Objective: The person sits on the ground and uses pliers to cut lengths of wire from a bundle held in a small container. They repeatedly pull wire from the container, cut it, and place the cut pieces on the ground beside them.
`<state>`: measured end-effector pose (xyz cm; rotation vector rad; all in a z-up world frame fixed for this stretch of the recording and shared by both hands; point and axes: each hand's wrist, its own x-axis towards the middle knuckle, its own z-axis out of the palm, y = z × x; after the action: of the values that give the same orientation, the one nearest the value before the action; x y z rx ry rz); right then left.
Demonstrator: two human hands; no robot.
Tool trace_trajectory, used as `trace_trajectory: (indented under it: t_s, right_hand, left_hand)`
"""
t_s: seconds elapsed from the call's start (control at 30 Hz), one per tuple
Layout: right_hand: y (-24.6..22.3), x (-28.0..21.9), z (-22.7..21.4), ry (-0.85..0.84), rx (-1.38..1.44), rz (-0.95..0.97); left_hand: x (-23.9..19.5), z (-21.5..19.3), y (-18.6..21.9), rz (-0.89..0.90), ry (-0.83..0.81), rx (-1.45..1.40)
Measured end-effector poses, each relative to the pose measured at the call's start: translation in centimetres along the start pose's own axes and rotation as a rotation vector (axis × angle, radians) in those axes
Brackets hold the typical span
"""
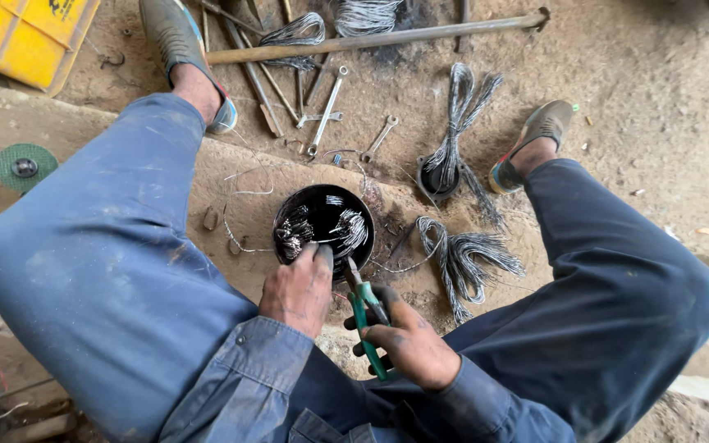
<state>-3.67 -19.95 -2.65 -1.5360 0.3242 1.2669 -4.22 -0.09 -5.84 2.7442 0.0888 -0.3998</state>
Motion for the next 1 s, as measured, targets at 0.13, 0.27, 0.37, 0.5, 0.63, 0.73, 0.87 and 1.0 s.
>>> trace_trajectory:
  t_s: [0.13, 0.27, 0.37, 0.5, 0.63, 0.73, 0.87, 1.0]
  right_hand:
    - [-2.1, 0.4, -0.5, -0.017, -0.017, 0.074]
    - [-2.9, 0.8, -1.6, -0.115, 0.129, 0.207]
    - [-3.2, 1.3, -1.8, -0.133, 0.085, 0.223]
    - [-2.9, 1.6, -1.5, -0.174, 0.084, 0.166]
    - [-3.2, 2.2, -1.1, -0.176, 0.08, 0.167]
    - [-3.4, 2.3, -0.8, -0.154, 0.058, 0.188]
    - [-3.6, 2.5, 0.1, -0.102, -0.031, 0.17]
    - [-3.9, 1.6, 1.7, 0.089, -0.432, 0.089]
  left_hand:
    - [-0.3, 0.5, -0.5, -0.026, -0.139, -0.001]
    - [-0.2, 0.9, -0.6, -0.017, -0.095, -0.042]
    - [0.2, 0.4, -0.5, -0.105, -0.066, -0.119]
    - [0.4, -0.1, 0.0, -0.268, -0.139, -0.234]
    - [0.4, -0.5, -0.2, -0.165, -0.07, -0.166]
    - [0.4, -0.7, 0.0, -0.146, -0.106, -0.151]
    - [0.4, -1.2, 0.2, -0.161, -0.158, -0.119]
    - [0.4, -1.5, 0.2, -0.146, -0.173, -0.061]
